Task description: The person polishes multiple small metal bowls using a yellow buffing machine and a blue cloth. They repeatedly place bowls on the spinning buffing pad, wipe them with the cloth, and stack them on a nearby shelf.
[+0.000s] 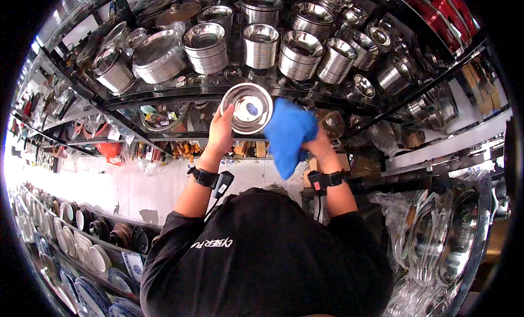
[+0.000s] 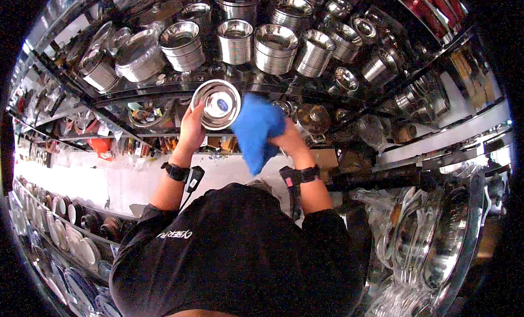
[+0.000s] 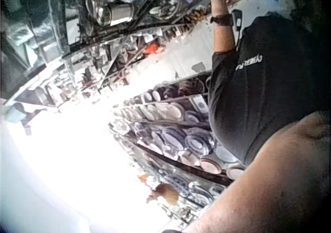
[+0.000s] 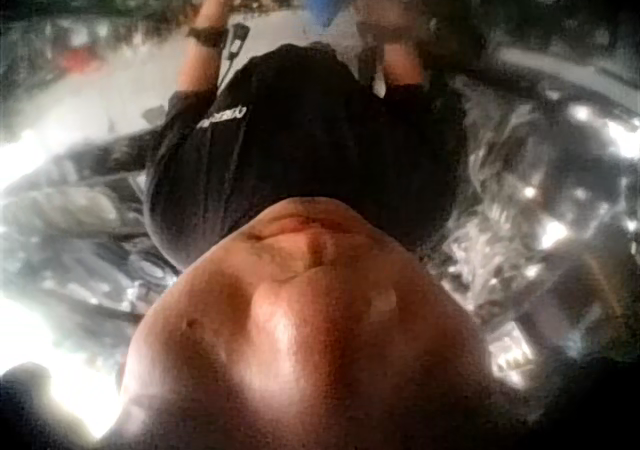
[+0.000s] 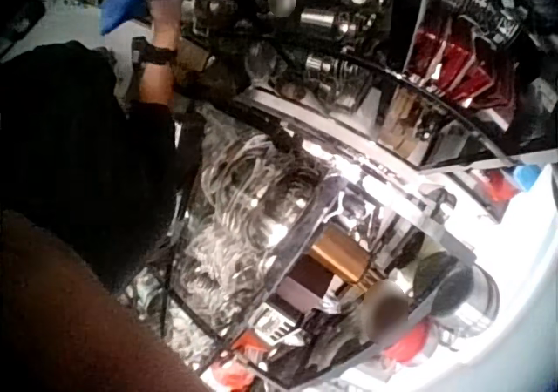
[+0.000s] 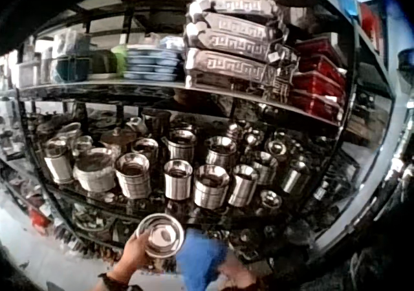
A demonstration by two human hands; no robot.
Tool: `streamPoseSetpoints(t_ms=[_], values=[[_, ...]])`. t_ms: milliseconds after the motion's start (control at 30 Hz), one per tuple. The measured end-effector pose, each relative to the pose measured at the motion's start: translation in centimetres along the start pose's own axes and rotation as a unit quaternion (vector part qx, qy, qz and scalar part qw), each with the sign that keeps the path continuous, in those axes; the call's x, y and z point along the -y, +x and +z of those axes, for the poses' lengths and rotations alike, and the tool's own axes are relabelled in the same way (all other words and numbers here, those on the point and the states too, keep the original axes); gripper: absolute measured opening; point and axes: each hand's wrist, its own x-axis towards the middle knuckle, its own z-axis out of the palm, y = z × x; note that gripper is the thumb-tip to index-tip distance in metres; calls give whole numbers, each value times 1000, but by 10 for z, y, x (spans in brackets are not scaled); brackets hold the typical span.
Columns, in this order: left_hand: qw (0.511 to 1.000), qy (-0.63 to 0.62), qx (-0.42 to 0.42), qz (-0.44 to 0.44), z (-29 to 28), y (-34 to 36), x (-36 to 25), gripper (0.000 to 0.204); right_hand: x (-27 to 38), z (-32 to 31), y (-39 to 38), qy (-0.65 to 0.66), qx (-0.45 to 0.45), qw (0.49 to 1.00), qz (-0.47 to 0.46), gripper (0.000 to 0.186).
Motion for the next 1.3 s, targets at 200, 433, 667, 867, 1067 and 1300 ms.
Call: streamPoseSetpoints(t_ms=[200, 433, 667, 867, 1067, 1300], values=[[997, -7, -28, -72, -12, -5, 25, 34, 23, -49, 58, -81, -322, 934, -130, 54], [997, 39, -24, -67, 25, 10, 43, 40, -20, -87, 103, -420, -187, 885, -73, 95], [992, 40, 45, -109, 109, 38, 66, 46, 34, -115, 44, -348, -211, 913, -42, 63], [983, 79, 95, -135, 188, 60, 101, 39, 58, -131, 13, 57, -82, 993, 64, 49], [948, 229, 217, -42, 223, 70, 122, 54, 60, -173, 25, 52, -252, 966, 33, 40], [653, 657, 201, 319, 200, 84, 119, 76, 41, -274, 75, -4, -402, 915, -7, 26]])
